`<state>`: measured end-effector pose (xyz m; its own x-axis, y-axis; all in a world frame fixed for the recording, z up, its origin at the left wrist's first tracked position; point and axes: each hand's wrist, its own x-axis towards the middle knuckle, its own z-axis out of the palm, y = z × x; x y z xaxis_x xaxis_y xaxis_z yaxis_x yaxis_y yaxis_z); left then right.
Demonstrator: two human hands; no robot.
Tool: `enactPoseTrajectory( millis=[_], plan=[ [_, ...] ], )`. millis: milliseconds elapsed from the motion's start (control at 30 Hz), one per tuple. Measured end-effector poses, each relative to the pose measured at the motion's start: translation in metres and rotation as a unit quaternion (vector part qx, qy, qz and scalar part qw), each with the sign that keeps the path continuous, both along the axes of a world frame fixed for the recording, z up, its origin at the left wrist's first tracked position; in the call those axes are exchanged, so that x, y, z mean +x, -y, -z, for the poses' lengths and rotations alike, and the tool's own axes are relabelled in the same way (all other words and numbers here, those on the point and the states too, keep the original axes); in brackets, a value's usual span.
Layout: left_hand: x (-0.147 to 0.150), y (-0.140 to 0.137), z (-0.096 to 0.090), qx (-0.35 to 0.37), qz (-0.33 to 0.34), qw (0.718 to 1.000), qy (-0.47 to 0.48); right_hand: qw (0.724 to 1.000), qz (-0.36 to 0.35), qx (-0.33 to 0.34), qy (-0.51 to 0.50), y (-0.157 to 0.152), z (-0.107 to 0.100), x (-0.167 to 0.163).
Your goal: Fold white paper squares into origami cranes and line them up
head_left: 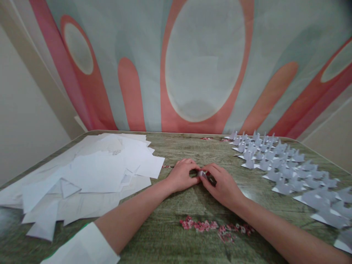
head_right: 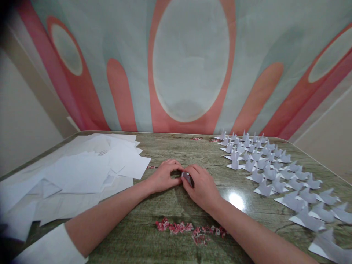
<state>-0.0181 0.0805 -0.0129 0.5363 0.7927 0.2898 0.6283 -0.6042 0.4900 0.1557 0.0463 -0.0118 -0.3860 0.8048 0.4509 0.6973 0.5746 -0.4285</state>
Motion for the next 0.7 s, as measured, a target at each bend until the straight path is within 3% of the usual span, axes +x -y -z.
enactPoseTrajectory(
  millis=[367,700],
  plan=[
    [-0.0017,0.0025,-0.0042,-0.016,0.014,1.0,-0.01,0.999,0.014,0.023,0.024,-0.004,0.0034,0.0042],
    [-0.0003,0.0066,-0.0057,0.019,0.027,0.999,-0.033,0.999,0.009,0.021,0.029,-0.005,0.003,0.0051]
  ],
)
